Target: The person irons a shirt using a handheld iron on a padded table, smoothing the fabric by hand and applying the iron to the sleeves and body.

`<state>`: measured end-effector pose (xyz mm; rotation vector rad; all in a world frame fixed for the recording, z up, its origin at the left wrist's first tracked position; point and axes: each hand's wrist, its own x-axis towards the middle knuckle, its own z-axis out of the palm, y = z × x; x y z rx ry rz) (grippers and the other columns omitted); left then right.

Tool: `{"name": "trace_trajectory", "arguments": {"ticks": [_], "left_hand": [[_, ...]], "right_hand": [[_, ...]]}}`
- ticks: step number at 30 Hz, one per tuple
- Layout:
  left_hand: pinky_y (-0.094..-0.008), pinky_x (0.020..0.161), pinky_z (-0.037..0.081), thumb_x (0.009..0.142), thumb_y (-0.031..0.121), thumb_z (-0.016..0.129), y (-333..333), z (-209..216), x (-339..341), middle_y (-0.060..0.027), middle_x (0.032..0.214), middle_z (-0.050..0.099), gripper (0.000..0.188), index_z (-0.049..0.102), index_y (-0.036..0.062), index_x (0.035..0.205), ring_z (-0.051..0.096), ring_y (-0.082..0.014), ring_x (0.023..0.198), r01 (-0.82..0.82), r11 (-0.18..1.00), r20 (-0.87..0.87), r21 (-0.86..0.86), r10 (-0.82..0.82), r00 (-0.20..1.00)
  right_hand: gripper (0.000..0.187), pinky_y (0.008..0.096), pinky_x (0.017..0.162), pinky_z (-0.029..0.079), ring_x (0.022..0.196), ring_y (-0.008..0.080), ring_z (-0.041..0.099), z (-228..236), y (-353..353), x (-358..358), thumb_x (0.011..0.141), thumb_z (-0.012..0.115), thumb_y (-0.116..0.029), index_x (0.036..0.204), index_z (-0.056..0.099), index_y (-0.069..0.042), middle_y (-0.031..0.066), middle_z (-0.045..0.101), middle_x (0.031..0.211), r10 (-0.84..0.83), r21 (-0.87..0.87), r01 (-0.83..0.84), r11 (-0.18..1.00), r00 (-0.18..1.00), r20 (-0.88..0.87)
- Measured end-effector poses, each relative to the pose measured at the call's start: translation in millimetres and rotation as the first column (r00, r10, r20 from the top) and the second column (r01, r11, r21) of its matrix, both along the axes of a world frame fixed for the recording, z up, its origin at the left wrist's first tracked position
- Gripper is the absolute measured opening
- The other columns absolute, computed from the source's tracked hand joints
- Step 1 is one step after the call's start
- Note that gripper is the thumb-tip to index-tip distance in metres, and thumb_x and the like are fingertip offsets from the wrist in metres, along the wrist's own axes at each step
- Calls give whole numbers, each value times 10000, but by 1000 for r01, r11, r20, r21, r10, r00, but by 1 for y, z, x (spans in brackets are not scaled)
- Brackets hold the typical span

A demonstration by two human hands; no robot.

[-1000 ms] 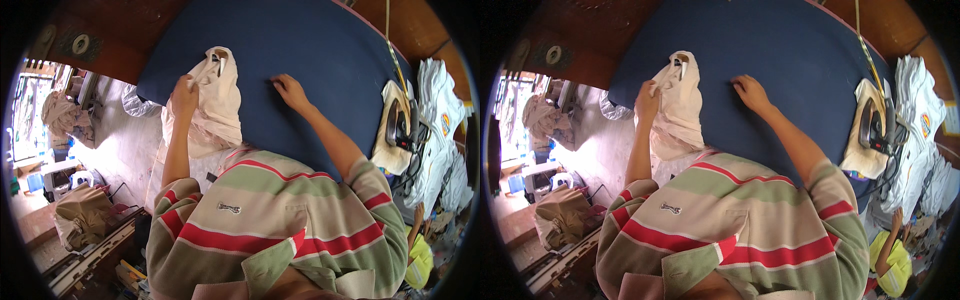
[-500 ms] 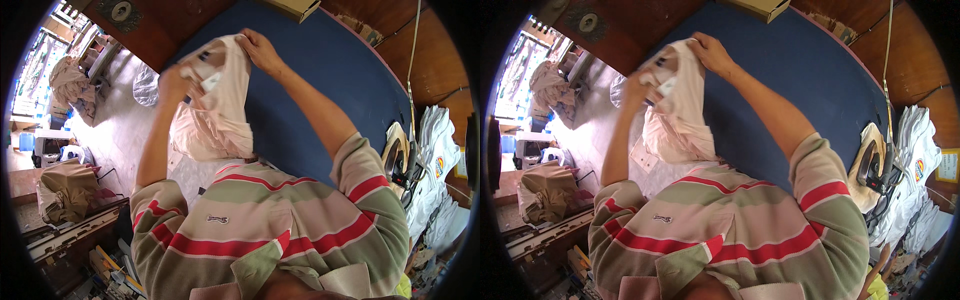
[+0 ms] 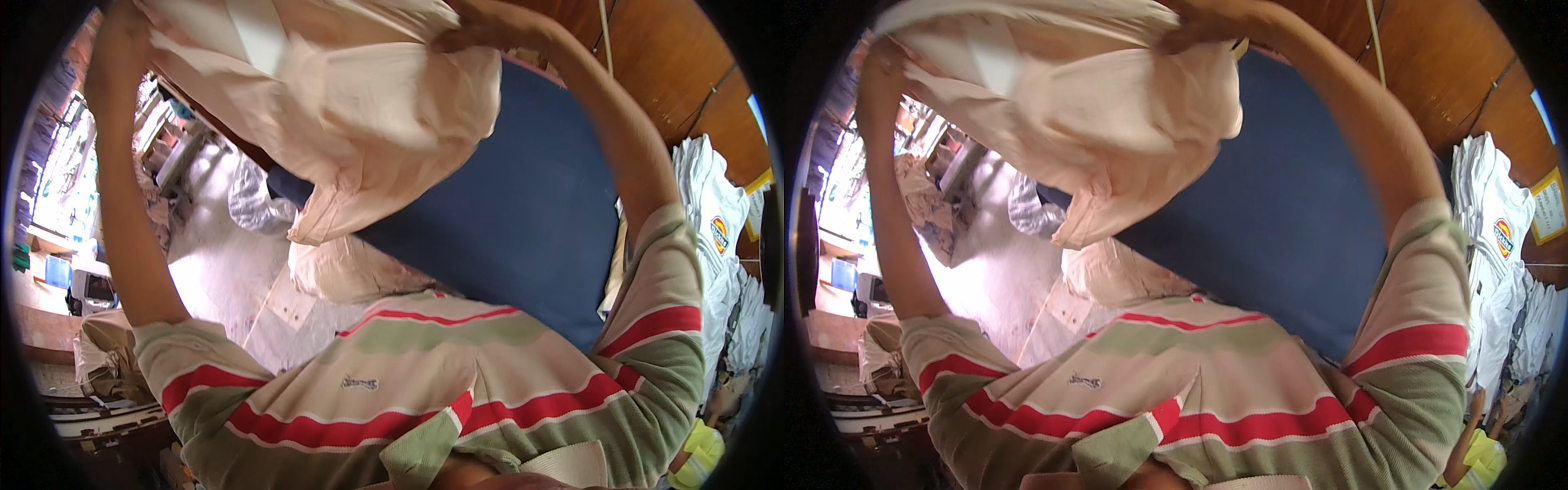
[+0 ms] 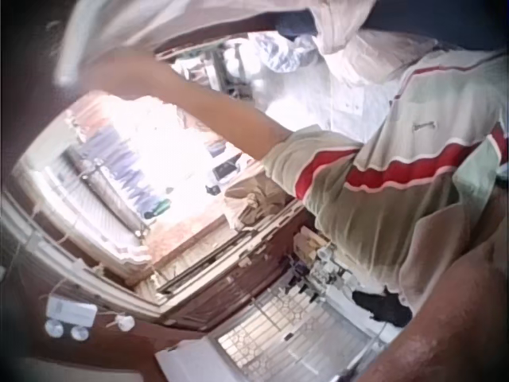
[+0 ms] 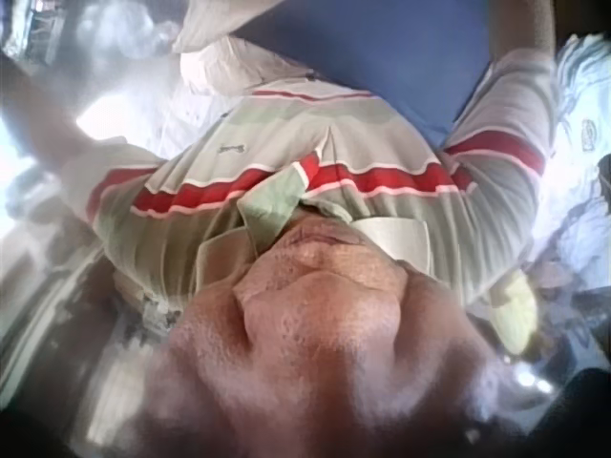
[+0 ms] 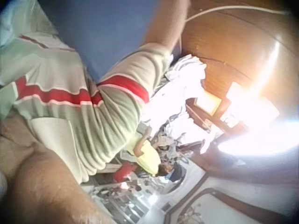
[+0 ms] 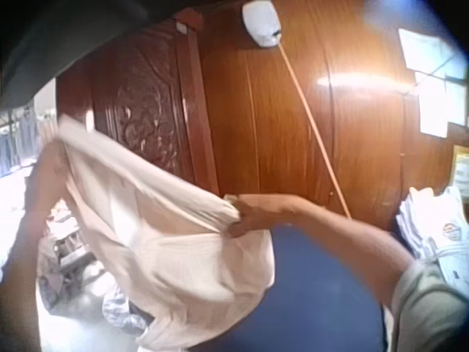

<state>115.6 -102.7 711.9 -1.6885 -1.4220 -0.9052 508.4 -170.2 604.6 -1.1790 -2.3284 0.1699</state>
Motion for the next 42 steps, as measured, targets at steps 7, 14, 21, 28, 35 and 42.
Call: {"name": "trace_trajectory", "arguments": {"ticks": [7,14,21,28,35,42], "left_hand": [[-453,822,462,778,126,562,-7,-123,17,-156,1158,521,410,502,124,1184,545,-359,1022,339,934,157,-114,-320,934],[-459,865,445,752,141,595,15,-376,53,-150,1227,490,430,529,142,1177,504,-331,1116,307,548,193,-778,-255,947],[-456,934,367,743,206,631,-59,-438,90,-48,1201,531,346,615,164,1086,489,-277,1122,469,747,282,-471,-376,883],[-412,890,409,668,310,668,-62,-448,127,-49,1139,567,551,551,134,1177,519,-220,1079,534,484,149,-694,-629,763],[-403,767,488,732,216,600,-19,-427,124,-155,950,653,368,606,90,1079,620,-297,872,442,142,118,-886,-852,510],[-333,881,441,903,203,499,99,-367,97,-110,1156,569,372,511,8,1219,549,-213,1031,874,-242,877,-420,138,460]], "right_hand": [[460,246,787,451,877,72,546,-1,-97,38,752,714,-215,1137,558,-17,-21,591,936,-159,-305,47,951,921,-355],[358,268,694,434,766,103,522,-241,-93,76,780,699,-216,1044,573,-10,10,570,859,-581,-649,177,740,655,-483],[424,304,756,445,836,177,559,-337,-164,55,820,608,-216,1192,519,-34,108,597,962,-777,-584,528,617,529,-342],[472,381,857,427,986,293,549,-359,-227,61,786,563,-157,1246,490,-79,133,566,1159,-850,-408,748,523,496,-178],[474,430,887,378,1021,313,517,-355,-243,43,769,599,-154,1229,504,-89,115,558,1183,-873,-249,837,487,479,-96],[429,419,879,376,1019,313,512,-349,-242,43,791,583,-164,1205,518,-72,123,572,1136,-870,-303,815,493,465,-166]]}}
